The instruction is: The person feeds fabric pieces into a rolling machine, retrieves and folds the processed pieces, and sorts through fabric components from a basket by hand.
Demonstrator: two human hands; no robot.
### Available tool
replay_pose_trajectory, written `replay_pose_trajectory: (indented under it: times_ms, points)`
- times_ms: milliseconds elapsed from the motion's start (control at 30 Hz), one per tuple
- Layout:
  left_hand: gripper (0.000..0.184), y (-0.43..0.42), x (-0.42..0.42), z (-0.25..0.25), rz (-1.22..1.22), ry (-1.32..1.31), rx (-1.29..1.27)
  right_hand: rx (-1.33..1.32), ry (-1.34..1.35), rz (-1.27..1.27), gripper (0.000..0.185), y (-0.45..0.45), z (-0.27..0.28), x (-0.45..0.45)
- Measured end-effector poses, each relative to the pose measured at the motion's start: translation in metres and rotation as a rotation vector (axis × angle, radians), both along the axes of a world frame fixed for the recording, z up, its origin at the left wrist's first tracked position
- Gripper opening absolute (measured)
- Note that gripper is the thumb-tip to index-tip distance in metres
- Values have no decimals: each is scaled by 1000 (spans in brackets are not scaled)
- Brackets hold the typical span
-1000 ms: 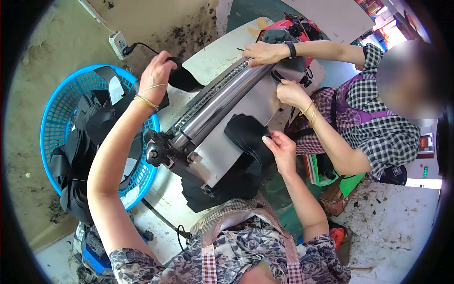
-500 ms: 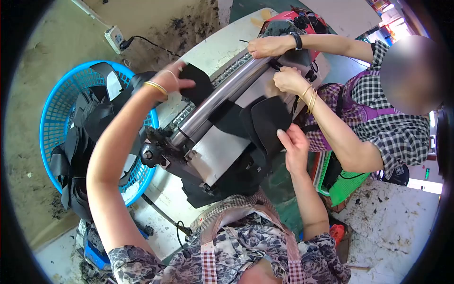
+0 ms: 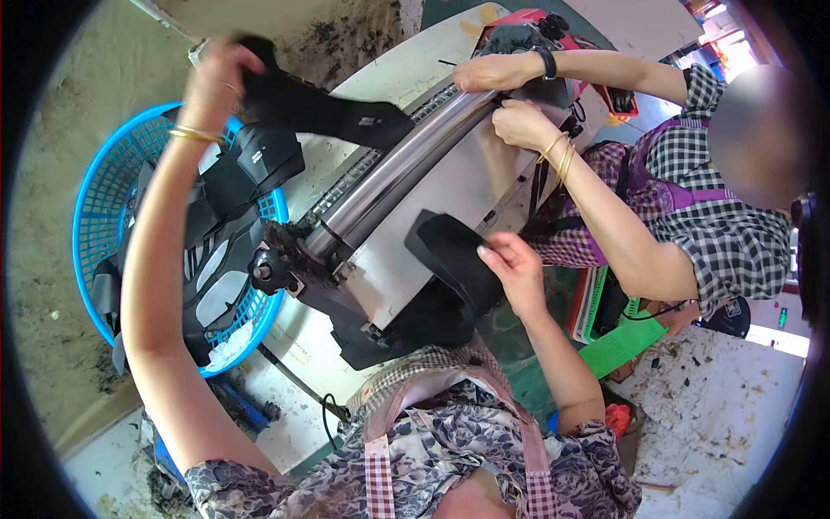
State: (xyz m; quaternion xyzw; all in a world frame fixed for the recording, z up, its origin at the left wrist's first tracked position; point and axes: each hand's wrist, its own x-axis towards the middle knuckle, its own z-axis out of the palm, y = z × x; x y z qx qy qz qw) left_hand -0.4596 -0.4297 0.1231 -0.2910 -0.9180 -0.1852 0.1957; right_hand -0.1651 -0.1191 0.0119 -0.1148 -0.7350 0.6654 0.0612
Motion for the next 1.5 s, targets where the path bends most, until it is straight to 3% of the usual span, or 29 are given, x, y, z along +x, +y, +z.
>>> replay_pose_trajectory:
  times_ms: [67,100,133,167,233,267,333,367,400,467,533,667,700,733,800,867,933,1000,1033,1067,1100,1133,1200,1267,1333,1367,1400,1467,1500]
  points:
    - [23,25,11,-56,-406,-151,-88,18,23,27,10,-10,-3,-25]
    - [23,50,31,-59,-448,-549,-223,-44,63,39,10,-19,-3,-41]
    - [24,63,42,-77,-486,-783,-170,-106,104,50,11,-22,-2,-54]
    - [27,81,47,-83,-356,-1039,-276,-112,101,47,11,-22,1,-62]
    - [27,82,46,-90,-313,-1011,-210,-245,256,10,11,-22,11,-70]
    - [26,86,46,-80,-277,-1033,-237,-135,265,-44,12,-9,15,-61]
    - [19,80,33,-81,-243,-815,-176,-141,198,-139,13,4,26,-37]
    - [14,73,19,-75,-339,-792,-35,-138,195,-143,13,12,25,-24]
    - [12,68,13,-65,-343,-603,77,-117,103,-88,14,19,20,-11]
    - [21,54,4,-34,-439,-380,132,-54,-36,-11,15,23,11,8]
    - [21,45,0,-5,-447,-212,142,-91,-133,71,15,23,3,16]
    - [13,19,-16,44,-269,-377,-110,-42,-163,101,15,16,7,9]
    - [15,23,-4,46,-143,-125,-82,-46,-162,100,15,13,8,4]
    - [15,25,-4,38,-143,-123,-87,-27,-149,104,16,8,9,-2]
    - [17,32,-6,-3,-160,-382,-156,-10,-130,108,17,0,10,-21]
    - [19,55,25,-40,-421,-513,-263,192,-83,118,19,-10,8,-45]
    - [20,73,48,-72,-460,-923,-112,203,-37,112,20,-21,9,-70]
    - [22,81,53,-69,-382,-1020,-164,212,-2,101,21,-24,12,-68]
    - [27,82,55,-69,-296,-1106,-207,309,152,-3,20,-22,15,-61]
    - [38,78,49,-79,-253,-1071,-224,407,310,-102,19,-18,15,-54]
    - [39,74,49,-83,-222,-847,-243,466,365,-147,18,-8,9,-40]
    - [41,71,50,-88,-190,-628,-259,337,310,-223,17,-5,3,-20]
    - [47,68,40,-61,-217,-594,-134,330,95,-100,13,-2,-23,23]
    - [57,66,42,-23,-253,-483,-57,422,13,206,10,-23,-51,49]
    - [59,52,37,-12,-292,-261,74,610,205,427,9,-48,-74,55]
    - [59,49,35,11,-433,-238,25,599,260,421,11,-64,-82,55]
    - [59,41,39,23,-480,-356,201,680,190,518,10,-76,-83,52]
    - [67,26,50,48,-333,60,38,900,282,800,19,-87,-91,48]
    - [67,15,53,54,-317,72,22,893,307,806,19,-96,-92,49]
